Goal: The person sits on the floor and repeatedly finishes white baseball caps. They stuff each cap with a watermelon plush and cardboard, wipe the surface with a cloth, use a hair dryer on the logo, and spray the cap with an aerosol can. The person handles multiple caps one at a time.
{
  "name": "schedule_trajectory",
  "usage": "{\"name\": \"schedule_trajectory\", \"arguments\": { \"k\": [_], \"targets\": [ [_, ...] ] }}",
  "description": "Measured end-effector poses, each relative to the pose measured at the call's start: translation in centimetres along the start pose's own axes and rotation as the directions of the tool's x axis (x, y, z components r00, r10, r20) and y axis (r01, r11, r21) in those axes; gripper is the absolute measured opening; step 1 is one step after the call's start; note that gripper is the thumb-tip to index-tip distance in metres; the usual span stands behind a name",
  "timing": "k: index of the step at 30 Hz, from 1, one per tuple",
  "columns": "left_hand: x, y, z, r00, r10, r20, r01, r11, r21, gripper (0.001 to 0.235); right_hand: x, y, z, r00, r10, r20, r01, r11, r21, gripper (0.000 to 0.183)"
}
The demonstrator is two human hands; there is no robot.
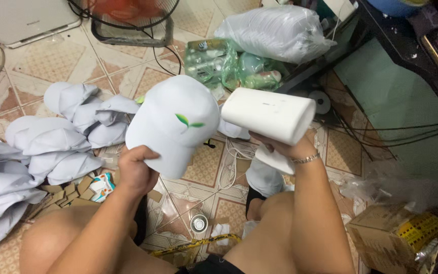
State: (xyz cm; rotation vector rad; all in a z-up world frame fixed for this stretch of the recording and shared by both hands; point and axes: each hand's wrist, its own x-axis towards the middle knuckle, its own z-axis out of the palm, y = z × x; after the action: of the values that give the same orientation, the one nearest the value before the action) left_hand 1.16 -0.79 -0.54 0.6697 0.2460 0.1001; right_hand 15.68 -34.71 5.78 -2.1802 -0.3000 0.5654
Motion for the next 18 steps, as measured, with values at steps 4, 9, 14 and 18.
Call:
{"name": "schedule_trajectory", "arguments": {
  "k": [4, 9, 14, 18],
  "targets": [
    [0.4, 0.5, 1.8, 0.996, -0.058, 0.062, 0.071, 0.968, -0.242, 0.070, -0.6, -1.0, 2.1, 1.000, 0.014, 0.000, -0.014, 0.973, 0.230, 0.030],
    [0.2, -0.1, 3.0, 0.996, -0.021, 0.083, 0.042, 0.964, -0.262, 0.076, -1.7, -1.2, 5.5, 0.992, -0.119, 0.038, 0.103, 0.950, 0.294, 0.030],
    [0.2, -0.3, 1.7, 0.994, -0.079, 0.080, 0.097, 0.959, -0.266, 0.072, -1.2, -0.6, 4.5, 0.988, -0.144, 0.057, 0.120, 0.942, 0.313, 0.030],
    [0.0, 0.4, 0.3, 0.993, -0.103, 0.066, 0.111, 0.984, -0.141, 0.066, -0.4, 0.0, 1.7, 0.994, -0.086, 0.064, 0.062, 0.948, 0.314, 0.030]
  ]
}}
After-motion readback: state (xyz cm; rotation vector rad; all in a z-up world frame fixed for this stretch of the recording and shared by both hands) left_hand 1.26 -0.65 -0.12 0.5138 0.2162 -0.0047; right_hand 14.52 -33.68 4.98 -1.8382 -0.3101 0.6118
